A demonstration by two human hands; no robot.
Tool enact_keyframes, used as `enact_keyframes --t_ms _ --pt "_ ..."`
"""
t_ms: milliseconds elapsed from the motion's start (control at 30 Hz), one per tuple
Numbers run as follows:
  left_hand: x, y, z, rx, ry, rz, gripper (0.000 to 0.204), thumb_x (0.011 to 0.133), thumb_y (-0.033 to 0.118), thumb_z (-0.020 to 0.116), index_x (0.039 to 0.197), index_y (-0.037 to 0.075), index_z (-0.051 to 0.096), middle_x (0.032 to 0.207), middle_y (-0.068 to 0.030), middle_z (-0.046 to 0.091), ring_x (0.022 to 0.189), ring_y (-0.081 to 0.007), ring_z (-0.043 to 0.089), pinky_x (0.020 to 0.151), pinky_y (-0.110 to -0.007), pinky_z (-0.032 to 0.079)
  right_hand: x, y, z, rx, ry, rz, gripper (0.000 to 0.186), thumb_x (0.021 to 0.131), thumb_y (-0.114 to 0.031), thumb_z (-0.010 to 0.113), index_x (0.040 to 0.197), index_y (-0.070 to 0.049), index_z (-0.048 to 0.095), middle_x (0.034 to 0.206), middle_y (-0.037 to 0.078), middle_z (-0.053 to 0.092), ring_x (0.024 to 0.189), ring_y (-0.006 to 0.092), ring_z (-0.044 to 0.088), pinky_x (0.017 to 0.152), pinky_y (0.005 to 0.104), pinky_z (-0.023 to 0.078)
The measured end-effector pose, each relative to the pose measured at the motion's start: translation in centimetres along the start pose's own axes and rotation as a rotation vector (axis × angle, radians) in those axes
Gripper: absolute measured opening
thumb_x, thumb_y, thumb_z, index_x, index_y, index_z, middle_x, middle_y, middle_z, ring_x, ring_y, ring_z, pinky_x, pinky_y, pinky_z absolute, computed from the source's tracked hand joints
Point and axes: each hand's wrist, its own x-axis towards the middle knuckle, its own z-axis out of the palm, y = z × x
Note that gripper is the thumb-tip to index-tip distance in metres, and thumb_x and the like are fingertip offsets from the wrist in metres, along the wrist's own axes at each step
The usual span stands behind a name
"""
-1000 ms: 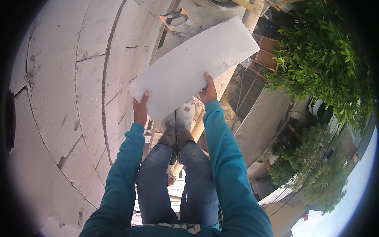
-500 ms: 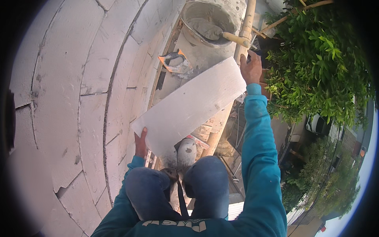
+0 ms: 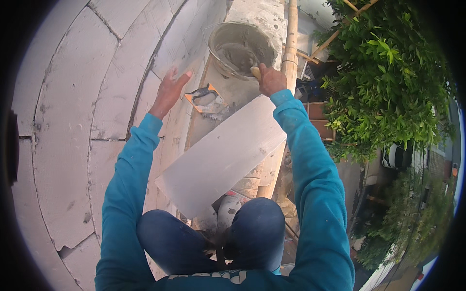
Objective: The person scoops cement from a bucket using a trowel and applies it to a white block wall, smoothing the surface. The person then picks up a white block and places it on the scaffolding.
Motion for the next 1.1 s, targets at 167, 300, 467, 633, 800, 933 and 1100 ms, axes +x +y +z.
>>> enact_keyframes --t_ms 167,300,467,633,800,933,1100 --pt "6.0 5.3 8.1 -0.135 -0.291 -0.272 0.082 0.088 0.045 0.062 0.143 -0.005 0.03 0.142 -0.0246 0.039 0.129 -0.0337 0.044 0.093 -0.045 0.05 -6.7 -1.1 3.5 0.139 0.165 0.104 0.03 0.081 -0.01 0.065 0.104 -0.008 0.045 0.095 0.018 0.058 0.081 0.0372 0.065 0.066 0.0469 0.053" --pt "5.1 4.4 12.7 -0.488 -0.332 -0.129 0.052 0.092 0.021 0.058 0.139 0.008 0.041 0.128 -0.0127 0.055 0.114 -0.0259 0.057 0.092 -0.043 0.051 -10.7 -0.5 5.4 0.221 0.179 0.195 0.03 0.081 -0.007 0.064 0.104 -0.008 0.046 0.096 0.017 0.057 0.082 0.0366 0.065 0.067 0.0472 0.054" --pt "3.5 3.1 14.1 -0.466 -0.287 -0.096 0.044 0.09 0.016 0.058 0.131 0.002 0.048 0.119 -0.0116 0.06 0.105 -0.0219 0.06 0.085 -0.039 0.052 -13.6 3.2 1.9 0.075 0.345 0.159 0.052 0.081 -0.004 0.058 0.131 -0.013 0.048 0.1 0.015 0.057 0.083 0.0358 0.065 0.068 0.0455 0.054" --pt "3.4 1.0 15.5 -0.51 -0.231 -0.007 0.04 0.088 0.013 0.06 0.126 0.001 0.052 0.115 -0.0125 0.063 0.101 -0.0226 0.061 0.082 -0.036 0.051 -10.9 6.0 -1.8 -0.205 0.134 0.213 0.06 0.084 -0.004 0.055 0.141 -0.015 0.041 0.096 0.016 0.061 0.079 0.0326 0.066 0.066 0.0423 0.054" --pt "3.3 -1.0 16.4 -0.538 -0.137 0.099 0.039 0.083 0.012 0.063 0.12 0.001 0.058 0.112 -0.0174 0.066 0.103 -0.0295 0.061 0.093 -0.037 0.044 -7.8 3.8 -0.9 -0.3 0.024 0.076 0.042 0.09 -0.012 0.053 0.131 -0.006 0.05 0.085 0.013 0.066 0.078 0.0325 0.068 0.064 0.0393 0.056" --pt "1.5 0.8 15.3 -0.426 -0.164 0.092 0.04 0.085 0.014 0.063 0.122 0.0 0.055 0.112 -0.0137 0.064 0.101 -0.0237 0.06 0.089 -0.035 0.047 -7.6 5.8 -1.9 -0.195 -0.149 -0.096 0.037 0.084 -0.01 0.057 0.121 -0.007 0.057 0.086 0.018 0.068 0.083 0.0336 0.069 0.069 0.0438 0.057" --pt "1.9 -0.2 14.4 -0.458 -0.255 0.197 0.045 0.089 0.016 0.061 0.129 0.0 0.049 0.114 -0.0084 0.061 0.099 -0.0165 0.059 0.082 -0.032 0.05 -6.3 7.5 -3.3 0.251 -0.389 -0.026 0.056 0.079 -0.01 0.061 0.134 -0.015 0.051 0.078 0.014 0.065 0.065 0.0242 0.065 0.058 0.0368 0.056"
